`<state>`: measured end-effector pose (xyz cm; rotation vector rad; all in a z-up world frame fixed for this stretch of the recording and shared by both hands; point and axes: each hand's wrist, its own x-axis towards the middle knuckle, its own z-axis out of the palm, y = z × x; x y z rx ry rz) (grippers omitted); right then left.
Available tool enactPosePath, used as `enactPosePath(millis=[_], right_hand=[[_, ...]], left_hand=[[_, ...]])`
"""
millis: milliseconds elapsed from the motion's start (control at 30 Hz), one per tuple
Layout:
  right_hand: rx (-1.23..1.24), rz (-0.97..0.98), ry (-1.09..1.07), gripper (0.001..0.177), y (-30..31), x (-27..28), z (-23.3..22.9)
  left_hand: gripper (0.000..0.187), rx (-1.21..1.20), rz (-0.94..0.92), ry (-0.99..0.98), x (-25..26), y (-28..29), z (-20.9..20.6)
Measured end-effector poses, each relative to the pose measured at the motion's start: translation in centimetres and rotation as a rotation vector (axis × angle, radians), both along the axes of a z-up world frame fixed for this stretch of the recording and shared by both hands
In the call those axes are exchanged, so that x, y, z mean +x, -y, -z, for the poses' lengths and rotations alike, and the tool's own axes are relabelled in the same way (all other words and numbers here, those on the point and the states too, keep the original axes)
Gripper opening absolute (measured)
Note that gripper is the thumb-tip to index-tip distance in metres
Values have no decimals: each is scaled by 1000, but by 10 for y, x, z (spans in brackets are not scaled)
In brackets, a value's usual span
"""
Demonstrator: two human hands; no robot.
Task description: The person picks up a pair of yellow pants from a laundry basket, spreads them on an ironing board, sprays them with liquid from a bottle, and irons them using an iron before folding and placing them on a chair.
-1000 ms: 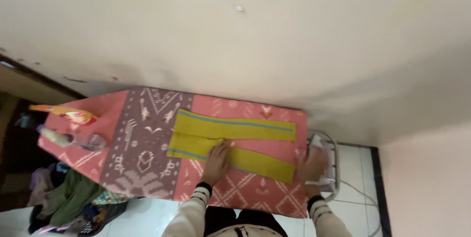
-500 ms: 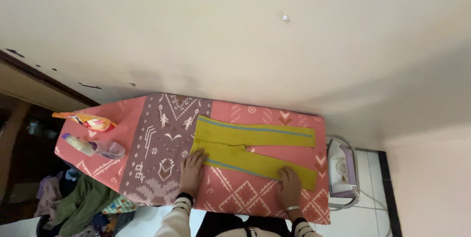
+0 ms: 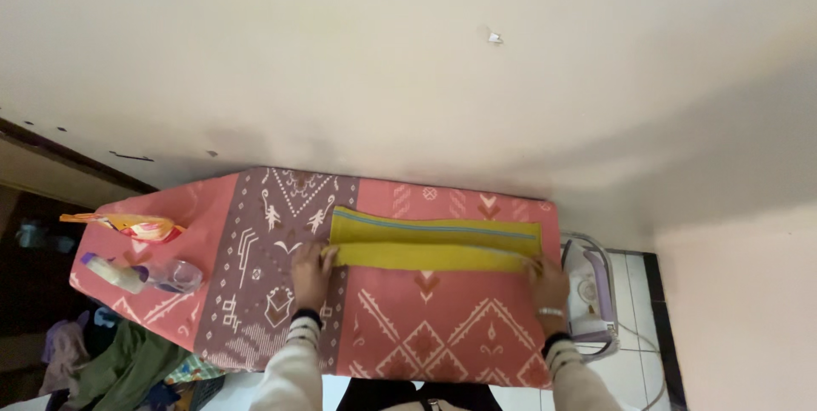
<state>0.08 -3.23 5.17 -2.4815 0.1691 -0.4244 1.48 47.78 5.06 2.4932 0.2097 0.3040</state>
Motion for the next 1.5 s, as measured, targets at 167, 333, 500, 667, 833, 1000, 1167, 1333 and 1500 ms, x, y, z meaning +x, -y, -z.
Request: enactPosePath(millis=[167, 333, 500, 667, 833, 1000, 1167, 1333, 1500], right_hand=[[-179, 131, -118, 39, 8, 56, 5], [-79, 152, -144, 45, -3, 70, 13], [52, 182, -191, 42, 3, 61, 15], [248, 188, -76, 46, 15, 41, 11], [345, 197, -424, 48, 63, -3, -23], [124, -14, -453, 46, 83, 7, -24], [31, 45, -386, 44, 42, 63, 9], [429, 285, -536, 43, 34, 98, 10], [80, 151, -263, 55, 28, 127, 14]], left_hand=[[39, -323, -182, -284, 51, 23, -4], [40, -280, -65, -122, 33, 37, -3], [42, -150, -8, 6, 10, 36, 6], [42, 5, -9, -237, 6, 26, 11], [33, -254, -13, -330, -15, 4, -3], [46, -245, -20, -248, -5, 3, -41], [45, -92, -63, -378, 29, 22, 19], [43, -94, -215, -283, 51, 23, 43], [38, -150, -279, -191, 69, 19, 36]])
